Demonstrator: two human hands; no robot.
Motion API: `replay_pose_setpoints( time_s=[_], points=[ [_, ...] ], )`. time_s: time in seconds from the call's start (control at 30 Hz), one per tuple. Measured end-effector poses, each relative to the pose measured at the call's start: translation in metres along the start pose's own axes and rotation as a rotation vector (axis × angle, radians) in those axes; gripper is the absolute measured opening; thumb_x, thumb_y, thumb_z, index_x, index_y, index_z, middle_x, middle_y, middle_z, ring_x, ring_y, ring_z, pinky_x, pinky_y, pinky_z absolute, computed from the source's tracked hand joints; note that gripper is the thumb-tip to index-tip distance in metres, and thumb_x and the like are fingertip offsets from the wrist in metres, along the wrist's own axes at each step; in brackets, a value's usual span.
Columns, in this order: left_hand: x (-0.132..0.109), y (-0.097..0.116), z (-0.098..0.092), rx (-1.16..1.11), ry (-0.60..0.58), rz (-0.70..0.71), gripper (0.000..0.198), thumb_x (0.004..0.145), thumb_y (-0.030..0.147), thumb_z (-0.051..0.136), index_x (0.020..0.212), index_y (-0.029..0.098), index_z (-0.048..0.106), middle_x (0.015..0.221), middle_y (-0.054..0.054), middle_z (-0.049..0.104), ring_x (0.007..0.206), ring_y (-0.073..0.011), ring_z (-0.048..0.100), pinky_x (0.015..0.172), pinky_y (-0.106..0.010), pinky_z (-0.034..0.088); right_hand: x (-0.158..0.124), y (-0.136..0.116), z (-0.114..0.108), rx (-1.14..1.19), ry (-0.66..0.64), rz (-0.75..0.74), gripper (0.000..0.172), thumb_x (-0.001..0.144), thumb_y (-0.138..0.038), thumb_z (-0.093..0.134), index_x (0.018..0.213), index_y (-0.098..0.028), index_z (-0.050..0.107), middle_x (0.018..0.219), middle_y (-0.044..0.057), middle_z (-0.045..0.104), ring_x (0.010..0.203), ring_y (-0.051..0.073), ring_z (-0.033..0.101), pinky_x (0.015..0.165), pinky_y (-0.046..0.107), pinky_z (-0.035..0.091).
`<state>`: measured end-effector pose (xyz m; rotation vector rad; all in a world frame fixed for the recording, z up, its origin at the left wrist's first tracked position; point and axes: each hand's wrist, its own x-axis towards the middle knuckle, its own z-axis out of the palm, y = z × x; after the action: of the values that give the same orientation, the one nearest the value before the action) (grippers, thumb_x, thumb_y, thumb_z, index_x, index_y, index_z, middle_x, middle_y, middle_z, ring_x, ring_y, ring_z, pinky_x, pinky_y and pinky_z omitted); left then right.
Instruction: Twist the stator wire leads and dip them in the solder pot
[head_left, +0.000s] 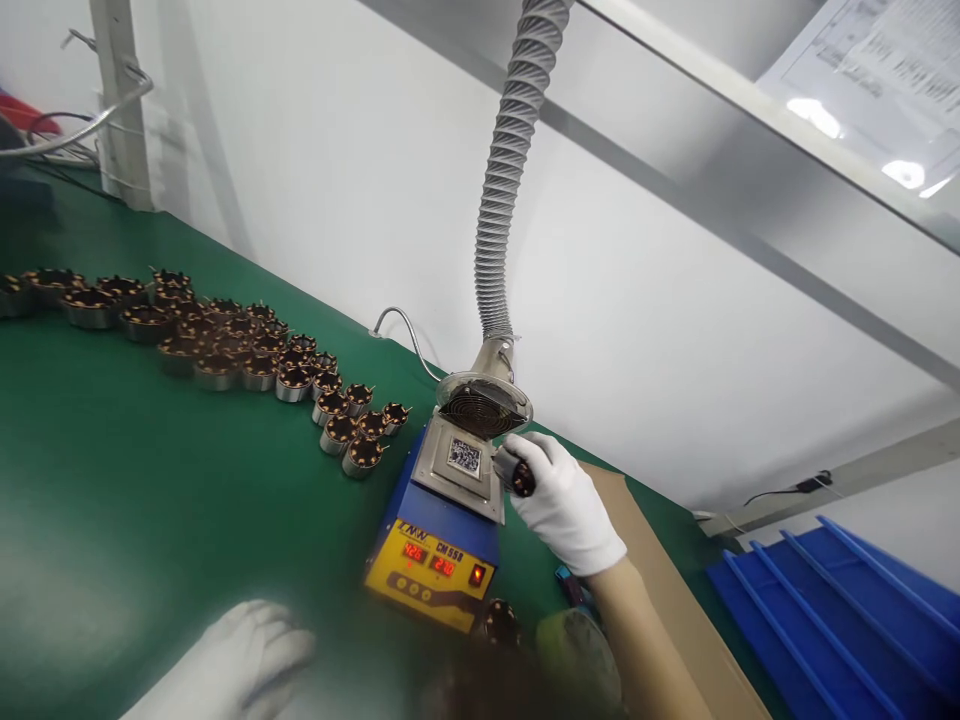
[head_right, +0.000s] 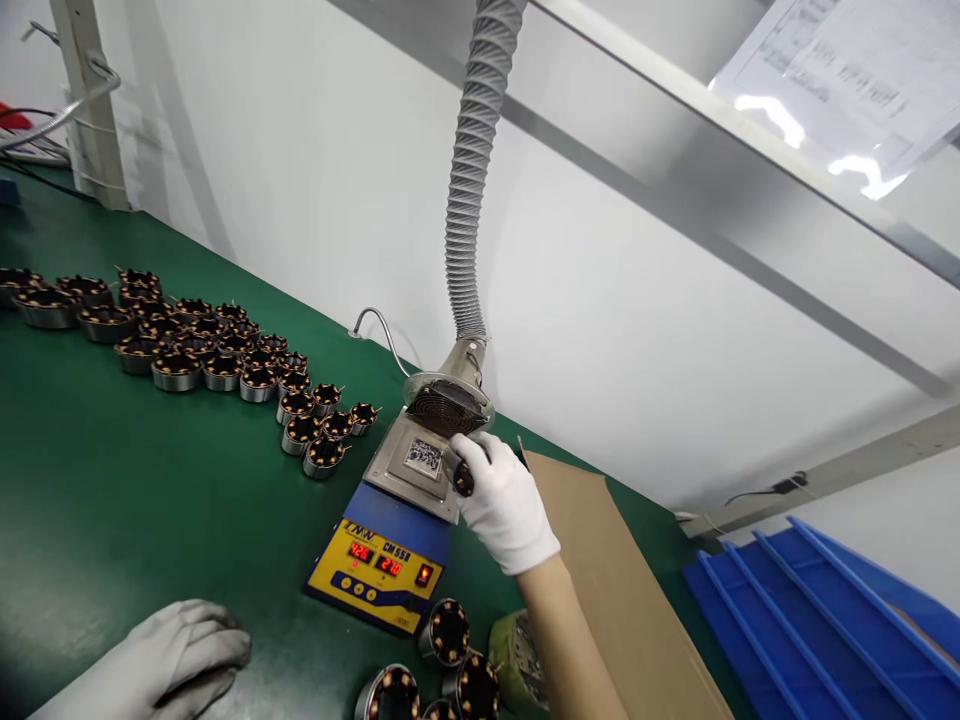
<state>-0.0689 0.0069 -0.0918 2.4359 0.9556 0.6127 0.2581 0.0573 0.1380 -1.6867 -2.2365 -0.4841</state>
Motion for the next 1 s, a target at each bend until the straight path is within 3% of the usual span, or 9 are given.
replay_pose_setpoints(
  time_s=[0.1, 0.27, 0.6, 1.0],
  points=[
    [0.0, -0.001, 0.0, -0.037, -0.095, -0.056, 0.023, 0.092, 0.032, 0.048, 0.113, 0.04, 0.055, 0.109, 0.002, 0.061, 0.104, -0.0182, 0.056, 0.093, -0.034, 0.042, 0.014, -0.003, 0.01, -0.344, -0.16, -0.203, 0.045, 0.075, -0.006, 0.053, 0.118, -0.02, 0.052, 0.113, 0.011, 0.058, 0.084, 0.024, 0.055, 0.069, 0.034, 0.047],
    [0.002, 0.003, -0.006, -0.087, -0.156, -0.104, 0.019, 0.095, 0.036, 0.042, 0.11, 0.039, 0.054, 0.108, 0.002, 0.059, 0.104, -0.0179, 0.053, 0.093, -0.034, 0.039, 0.031, -0.011, 0.016, -0.589, -0.301, -0.329, 0.043, 0.081, -0.003, 0.046, 0.12, -0.022, 0.05, 0.114, 0.01, 0.058, 0.078, 0.023, 0.054, 0.056, 0.032, 0.04],
    [0.008, 0.02, -0.02, -0.055, -0.127, -0.101, 0.018, 0.094, 0.033, 0.044, 0.104, 0.034, 0.059, 0.103, 0.001, 0.061, 0.099, -0.0195, 0.055, 0.088, -0.033, 0.042, 0.049, -0.022, 0.017, -0.611, -0.463, -0.427, 0.034, 0.086, -0.007, 0.043, 0.116, -0.021, 0.05, 0.107, 0.012, 0.058, 0.076, 0.022, 0.054, 0.054, 0.031, 0.034],
    [0.005, 0.013, -0.016, -0.08, -0.156, -0.096, 0.018, 0.093, 0.031, 0.045, 0.105, 0.035, 0.058, 0.104, 0.002, 0.06, 0.099, -0.0182, 0.055, 0.09, -0.033, 0.041, 0.053, -0.021, 0.017, -0.64, -0.457, -0.442, 0.045, 0.08, 0.0, 0.046, 0.119, -0.022, 0.047, 0.107, 0.01, 0.058, 0.075, 0.022, 0.055, 0.05, 0.03, 0.032]
  ],
)
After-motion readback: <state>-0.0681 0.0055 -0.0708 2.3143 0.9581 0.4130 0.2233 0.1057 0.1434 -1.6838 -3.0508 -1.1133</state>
